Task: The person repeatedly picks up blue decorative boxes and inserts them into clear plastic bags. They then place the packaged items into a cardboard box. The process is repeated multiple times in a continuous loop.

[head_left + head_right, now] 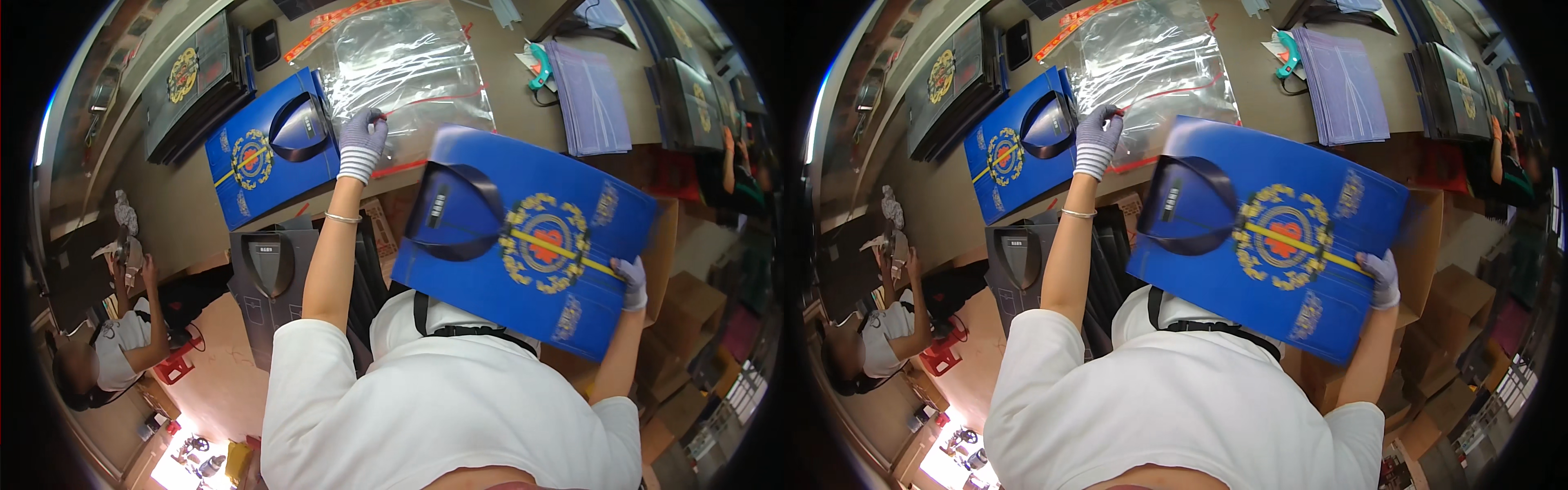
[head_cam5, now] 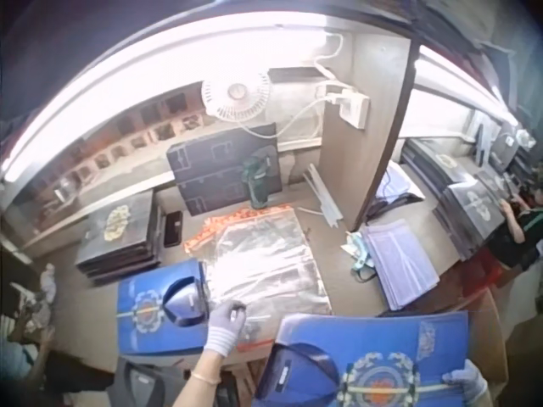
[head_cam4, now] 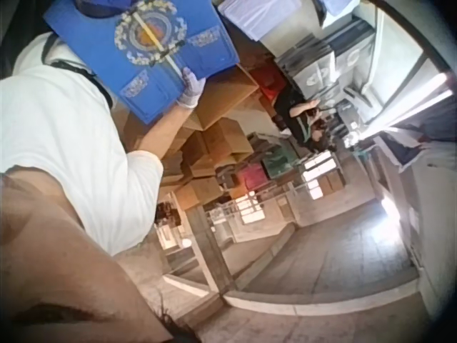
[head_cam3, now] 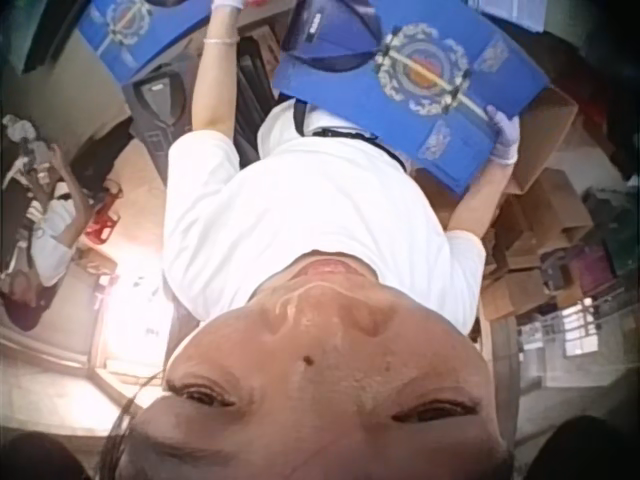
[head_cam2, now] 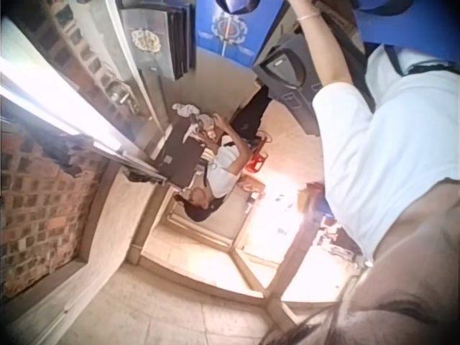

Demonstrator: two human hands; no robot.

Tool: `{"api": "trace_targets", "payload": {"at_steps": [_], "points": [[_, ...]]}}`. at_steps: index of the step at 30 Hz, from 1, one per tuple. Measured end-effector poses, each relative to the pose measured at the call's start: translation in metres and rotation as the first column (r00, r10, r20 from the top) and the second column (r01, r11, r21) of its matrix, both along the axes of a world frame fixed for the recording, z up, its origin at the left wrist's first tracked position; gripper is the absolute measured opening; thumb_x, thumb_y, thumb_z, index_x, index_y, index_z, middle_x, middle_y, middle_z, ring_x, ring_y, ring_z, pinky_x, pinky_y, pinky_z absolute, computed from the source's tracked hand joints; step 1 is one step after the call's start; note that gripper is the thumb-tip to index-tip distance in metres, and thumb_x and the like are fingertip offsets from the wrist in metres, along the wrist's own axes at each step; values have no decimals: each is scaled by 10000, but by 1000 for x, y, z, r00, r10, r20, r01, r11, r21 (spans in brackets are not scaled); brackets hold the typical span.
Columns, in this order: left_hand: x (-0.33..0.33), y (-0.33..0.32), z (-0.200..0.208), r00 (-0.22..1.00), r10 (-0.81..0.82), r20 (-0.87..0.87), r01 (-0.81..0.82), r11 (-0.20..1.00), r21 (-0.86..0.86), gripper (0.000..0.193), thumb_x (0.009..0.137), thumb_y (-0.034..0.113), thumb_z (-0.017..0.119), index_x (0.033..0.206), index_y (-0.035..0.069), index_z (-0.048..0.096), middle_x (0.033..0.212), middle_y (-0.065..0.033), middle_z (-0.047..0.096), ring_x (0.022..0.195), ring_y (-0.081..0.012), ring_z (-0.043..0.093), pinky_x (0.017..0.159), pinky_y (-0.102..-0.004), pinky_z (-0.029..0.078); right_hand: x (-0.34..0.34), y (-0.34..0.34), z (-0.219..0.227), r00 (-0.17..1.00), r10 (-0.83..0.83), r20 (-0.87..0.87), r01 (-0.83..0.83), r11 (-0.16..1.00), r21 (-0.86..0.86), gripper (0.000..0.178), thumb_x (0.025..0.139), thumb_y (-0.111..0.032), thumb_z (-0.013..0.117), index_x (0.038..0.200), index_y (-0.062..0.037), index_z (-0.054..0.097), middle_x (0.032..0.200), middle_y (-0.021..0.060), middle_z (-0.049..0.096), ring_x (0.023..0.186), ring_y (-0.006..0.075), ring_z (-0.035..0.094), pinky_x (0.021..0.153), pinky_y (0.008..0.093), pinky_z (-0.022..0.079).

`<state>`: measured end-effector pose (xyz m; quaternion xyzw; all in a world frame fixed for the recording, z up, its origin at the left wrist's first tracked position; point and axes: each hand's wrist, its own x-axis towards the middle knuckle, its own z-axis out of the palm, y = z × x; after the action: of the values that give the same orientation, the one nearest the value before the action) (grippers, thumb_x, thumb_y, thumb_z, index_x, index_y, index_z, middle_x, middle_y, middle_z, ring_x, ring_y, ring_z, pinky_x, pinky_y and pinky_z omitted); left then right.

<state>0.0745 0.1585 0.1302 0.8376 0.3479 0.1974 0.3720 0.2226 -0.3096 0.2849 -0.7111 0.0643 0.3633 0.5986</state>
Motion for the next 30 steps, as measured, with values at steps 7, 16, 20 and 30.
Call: {"api": "trace_targets", "payload": {"at_steps": [7, 16, 20, 30], "points": [[0, -33, 27, 940, -42, 338, -45, 968, 245, 78, 751, 31, 563, 813, 55, 603, 798, -114, 608, 750, -295, 575, 694, -353, 454, -4, 49, -87, 972, 160, -171, -156, 987, 41, 160, 706, -151, 624, 809, -30, 603, 694, -16, 548, 623, 81, 497, 599, 233, 404], [-15, -49, 6, 993, -118, -6, 112, 925, 362, 167, 670, 27, 572, 828, 78, 583, 808, -114, 569, 826, -320, 541, 735, -413, 422, -20, 34, -72, 996, 63, -61, -56, 992, 113, 330, 689, -148, 636, 980, -4, 575, 829, 42, 590, 743, 143, 569, 696, 256, 468], [-17, -49, -4, 999, -32, 13, 25, 923, 384, 218, 675, 48, 574, 892, 66, 563, 830, -125, 565, 859, -310, 536, 744, -418, 416, -28, 42, -76, 997, -63, -44, 67, 992, 109, 148, 701, -140, 641, 802, -54, 575, 702, -10, 519, 664, 110, 515, 645, 239, 443], [-28, -62, -29, 848, 212, -485, -148, 975, 167, 296, 702, 247, 681, 902, 52, 584, 935, -141, 572, 896, -317, 554, 795, -400, 448, -22, -5, -120, 998, 66, -21, -63, 993, 100, 334, 707, -134, 663, 1009, -24, 572, 869, 34, 595, 758, 133, 562, 671, 263, 473]]}}
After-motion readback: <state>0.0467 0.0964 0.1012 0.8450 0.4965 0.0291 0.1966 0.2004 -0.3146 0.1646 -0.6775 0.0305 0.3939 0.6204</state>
